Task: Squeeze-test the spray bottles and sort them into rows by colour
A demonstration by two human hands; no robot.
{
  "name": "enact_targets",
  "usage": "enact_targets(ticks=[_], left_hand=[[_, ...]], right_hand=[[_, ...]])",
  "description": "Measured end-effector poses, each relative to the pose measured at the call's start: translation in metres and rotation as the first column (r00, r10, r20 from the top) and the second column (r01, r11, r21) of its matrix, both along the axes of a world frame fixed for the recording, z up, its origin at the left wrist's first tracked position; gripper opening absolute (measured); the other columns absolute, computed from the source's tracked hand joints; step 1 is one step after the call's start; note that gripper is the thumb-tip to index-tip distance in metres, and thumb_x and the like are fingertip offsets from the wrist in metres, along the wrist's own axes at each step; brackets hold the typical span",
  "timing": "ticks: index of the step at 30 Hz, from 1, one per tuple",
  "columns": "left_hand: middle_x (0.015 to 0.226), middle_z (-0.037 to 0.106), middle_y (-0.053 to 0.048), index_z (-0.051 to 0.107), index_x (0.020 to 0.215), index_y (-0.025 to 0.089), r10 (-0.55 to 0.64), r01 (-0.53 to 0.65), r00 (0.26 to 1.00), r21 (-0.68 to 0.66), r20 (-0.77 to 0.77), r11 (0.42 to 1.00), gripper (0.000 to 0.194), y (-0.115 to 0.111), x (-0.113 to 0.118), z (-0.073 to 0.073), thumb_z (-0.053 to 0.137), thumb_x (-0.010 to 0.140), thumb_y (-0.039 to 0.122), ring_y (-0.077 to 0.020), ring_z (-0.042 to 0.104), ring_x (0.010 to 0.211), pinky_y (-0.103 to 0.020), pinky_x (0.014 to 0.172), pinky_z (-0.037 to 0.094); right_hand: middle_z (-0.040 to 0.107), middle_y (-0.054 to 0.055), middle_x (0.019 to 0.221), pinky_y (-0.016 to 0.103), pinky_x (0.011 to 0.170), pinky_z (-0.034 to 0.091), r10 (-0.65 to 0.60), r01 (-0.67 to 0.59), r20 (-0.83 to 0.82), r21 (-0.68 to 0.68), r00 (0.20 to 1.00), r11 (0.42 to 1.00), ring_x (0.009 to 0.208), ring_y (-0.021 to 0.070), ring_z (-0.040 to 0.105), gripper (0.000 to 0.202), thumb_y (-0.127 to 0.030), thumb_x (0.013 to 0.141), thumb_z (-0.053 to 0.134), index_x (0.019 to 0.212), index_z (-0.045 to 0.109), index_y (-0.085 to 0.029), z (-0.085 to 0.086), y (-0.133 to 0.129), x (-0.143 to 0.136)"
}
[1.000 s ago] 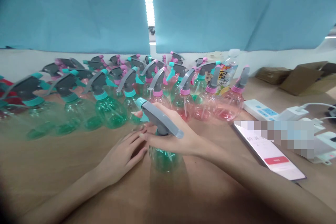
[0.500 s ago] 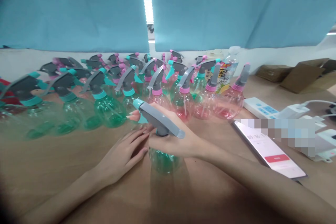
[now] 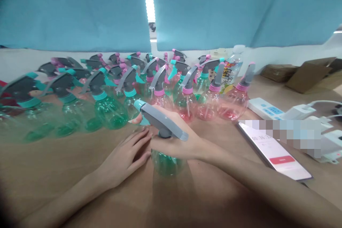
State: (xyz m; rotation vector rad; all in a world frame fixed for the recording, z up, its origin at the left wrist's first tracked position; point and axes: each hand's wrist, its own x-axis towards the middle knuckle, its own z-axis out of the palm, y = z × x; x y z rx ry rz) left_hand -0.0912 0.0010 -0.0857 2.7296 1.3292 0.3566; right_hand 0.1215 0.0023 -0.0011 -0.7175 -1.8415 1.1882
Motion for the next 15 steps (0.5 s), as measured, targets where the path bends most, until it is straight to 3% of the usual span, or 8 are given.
enact_targets(ticks=[5, 7, 10, 12, 15], left_hand=[[0.145, 0.046, -0.011, 0.047, 0.137, 0.015, 0.003, -0.003, 1.0, -0.006, 0.002, 1.0, 0.045, -0.0003, -0.0003, -0.0007, 0.043, 0.098, 0.037, -0.0282, 0.041, 0.133, -0.048, 0.107, 0.036], [0.143, 0.047, -0.012, 0.046, 0.138, 0.015, 0.002, -0.002, 1.0, 0.001, 0.008, 1.0, 0.046, 0.0, -0.0006, -0.001, 0.044, 0.098, 0.037, -0.0287, 0.042, 0.131, -0.048, 0.107, 0.037], [0.142, 0.048, -0.013, 0.047, 0.137, 0.016, 0.001, -0.001, 1.0, -0.006, 0.01, 1.0, 0.046, 0.0002, -0.0001, 0.0, 0.045, 0.097, 0.037, -0.03, 0.042, 0.13, -0.049, 0.105, 0.038], [0.14, 0.05, -0.013, 0.048, 0.136, 0.016, 0.002, -0.002, 1.0, -0.023, 0.014, 1.0, 0.044, 0.0, 0.0005, 0.0012, 0.045, 0.097, 0.036, -0.0302, 0.043, 0.129, -0.049, 0.104, 0.039], [0.138, 0.052, -0.013, 0.049, 0.135, 0.016, 0.002, -0.001, 0.999, -0.029, 0.033, 1.0, 0.043, -0.0007, 0.0008, 0.0022, 0.045, 0.097, 0.036, -0.0296, 0.045, 0.127, -0.049, 0.103, 0.04]], right_hand=[[0.052, -0.008, 0.069, 0.02, 0.035, 0.025, 0.005, -0.005, -0.056, 0.003, 0.998, 1.0, 0.04, 0.0019, 0.024, 0.023, 0.0, 0.064, 0.048, 0.061, 0.039, -0.021, -0.0018, 0.0002, -0.0002], [0.055, -0.008, 0.071, 0.019, 0.04, 0.034, 0.011, -0.008, -0.085, 0.037, 0.996, 0.999, 0.043, 0.0035, 0.035, 0.025, 0.0, 0.062, 0.047, 0.071, 0.046, -0.023, -0.0028, 0.0007, 0.0002], [0.058, -0.005, 0.076, 0.023, 0.059, 0.049, -0.026, 0.033, -0.074, 0.103, 0.997, 0.994, 0.063, 0.0103, 0.058, 0.028, -0.004, 0.062, 0.047, 0.081, 0.051, -0.024, -0.005, 0.0011, 0.0016], [0.059, -0.004, 0.078, 0.027, 0.067, 0.052, -0.043, 0.048, -0.046, 0.129, 0.998, 0.99, 0.07, 0.0128, 0.061, 0.028, -0.007, 0.063, 0.047, 0.084, 0.051, -0.024, -0.0064, 0.0008, 0.0027], [0.056, -0.004, 0.075, 0.025, 0.057, 0.05, -0.04, 0.043, -0.044, 0.076, 0.998, 0.996, 0.059, 0.0107, 0.057, 0.022, -0.01, 0.063, 0.046, 0.081, 0.047, -0.024, -0.0071, -0.0003, 0.003]])
